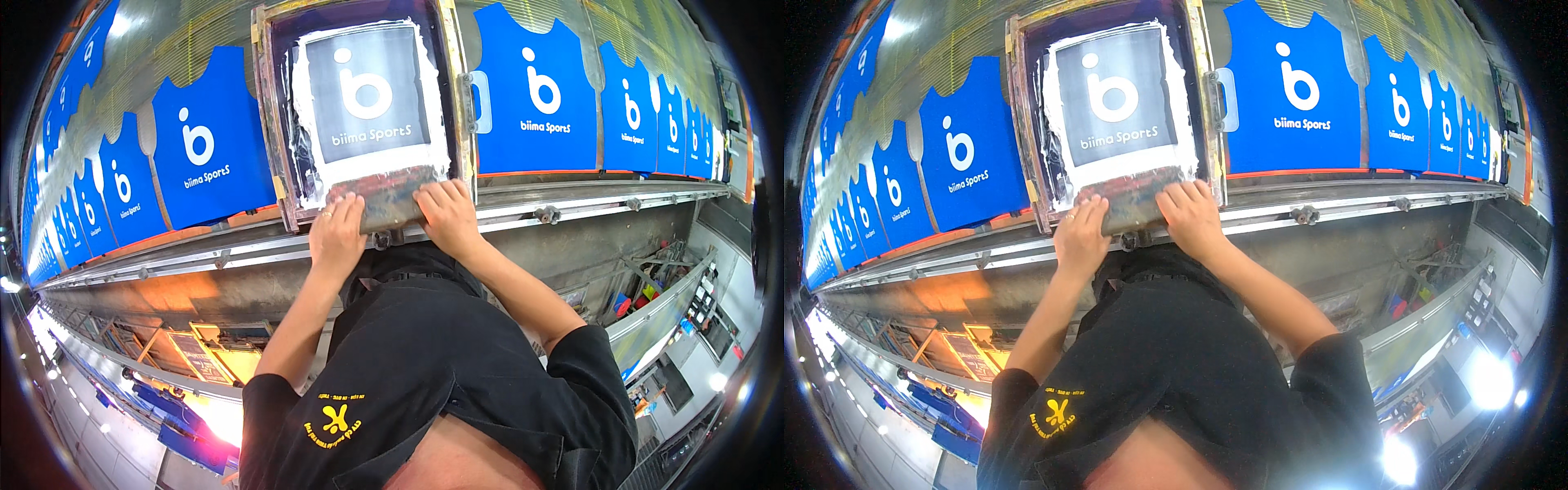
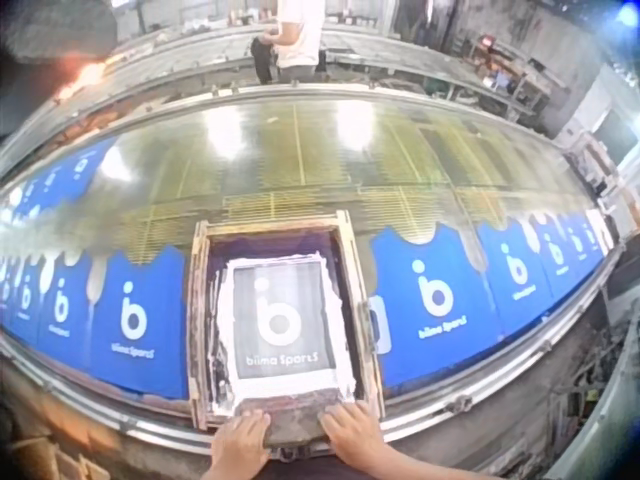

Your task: The person prepares white ink by scooping it into a screen printing frame, then positions the frame over a blue fabric. They use a squeegee to pull the ink across the screen, printing a white logo onto the fabric. The process is repeated for multiple prints.

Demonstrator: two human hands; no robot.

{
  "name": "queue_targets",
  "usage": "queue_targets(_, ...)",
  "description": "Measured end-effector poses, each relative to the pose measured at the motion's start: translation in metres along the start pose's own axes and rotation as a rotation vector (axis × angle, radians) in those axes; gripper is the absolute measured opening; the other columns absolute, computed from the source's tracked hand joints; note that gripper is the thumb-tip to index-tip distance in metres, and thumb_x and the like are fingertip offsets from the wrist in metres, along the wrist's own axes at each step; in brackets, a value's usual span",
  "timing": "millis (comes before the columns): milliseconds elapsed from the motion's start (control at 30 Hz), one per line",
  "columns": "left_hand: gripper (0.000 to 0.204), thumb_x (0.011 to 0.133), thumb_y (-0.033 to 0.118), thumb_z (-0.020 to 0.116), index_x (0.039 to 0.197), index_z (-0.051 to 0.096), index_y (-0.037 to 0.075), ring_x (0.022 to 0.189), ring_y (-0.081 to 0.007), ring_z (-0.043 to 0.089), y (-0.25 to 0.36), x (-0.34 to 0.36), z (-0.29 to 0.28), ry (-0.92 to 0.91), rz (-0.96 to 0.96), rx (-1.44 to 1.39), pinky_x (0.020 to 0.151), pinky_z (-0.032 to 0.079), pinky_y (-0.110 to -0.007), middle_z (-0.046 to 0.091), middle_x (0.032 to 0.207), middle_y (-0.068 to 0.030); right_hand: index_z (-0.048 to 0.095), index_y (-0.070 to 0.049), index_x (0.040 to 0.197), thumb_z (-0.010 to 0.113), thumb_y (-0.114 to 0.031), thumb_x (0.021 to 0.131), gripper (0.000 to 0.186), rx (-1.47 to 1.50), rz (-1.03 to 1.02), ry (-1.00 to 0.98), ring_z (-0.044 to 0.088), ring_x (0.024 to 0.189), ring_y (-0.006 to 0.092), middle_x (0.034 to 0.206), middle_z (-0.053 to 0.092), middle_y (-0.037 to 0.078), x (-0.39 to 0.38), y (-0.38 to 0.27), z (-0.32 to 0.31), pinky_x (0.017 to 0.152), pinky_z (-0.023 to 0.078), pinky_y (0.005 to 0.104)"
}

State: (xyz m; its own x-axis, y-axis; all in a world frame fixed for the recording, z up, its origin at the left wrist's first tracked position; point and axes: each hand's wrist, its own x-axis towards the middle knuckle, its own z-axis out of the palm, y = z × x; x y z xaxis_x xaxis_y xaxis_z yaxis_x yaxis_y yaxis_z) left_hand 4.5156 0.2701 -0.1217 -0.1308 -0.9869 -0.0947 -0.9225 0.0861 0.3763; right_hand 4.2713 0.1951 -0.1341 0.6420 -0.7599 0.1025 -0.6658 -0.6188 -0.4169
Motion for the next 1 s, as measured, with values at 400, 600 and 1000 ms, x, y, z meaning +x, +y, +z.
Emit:
queue_targets(400,0.043,0.081,0.051,0.083,0.096,0.078,0.011,0.086,-0.0332,0.076,-0.078,0.256,-0.104,-0.202,0.058,0.097,0.077,0.06,-0.048,0.078,0.089,-0.0127,0.065,-0.007,0.086,0.081,-0.046,0.087,0.042,-0.051,0.077,-0.08,0.068,0.085,0.0365,0.085,0.067,0.012,0.223,0.091,-0.054,0.075,0.052,0.049)
queue_targets(600,0.044,0.079,0.053,0.083,0.099,0.081,0.013,0.088,-0.0351,0.075,-0.117,0.34,-0.088,0.054,0.065,0.141,0.078,0.059,-0.048,0.077,0.088,-0.0142,0.068,-0.002,0.087,0.085,-0.04,0.085,0.041,-0.046,0.164,0.117,0.068,0.082,0.0391,0.081,0.069,0.016,0.303,0.139,-0.027,0.074,0.053,0.0485)
queue_targets(1000,0.037,0.076,0.045,0.087,0.085,0.075,0.011,0.077,-0.0335,0.074,-0.054,0.137,-0.047,-0.2,-0.024,-0.044,0.07,0.058,-0.046,0.075,0.082,-0.0104,0.066,-0.009,0.086,0.091,-0.026,0.073,0.033,0.088,0.119,-0.048,0.067,0.086,0.0324,0.085,0.068,0.008,0.107,0.033,-0.014,0.081,0.051,0.0445)
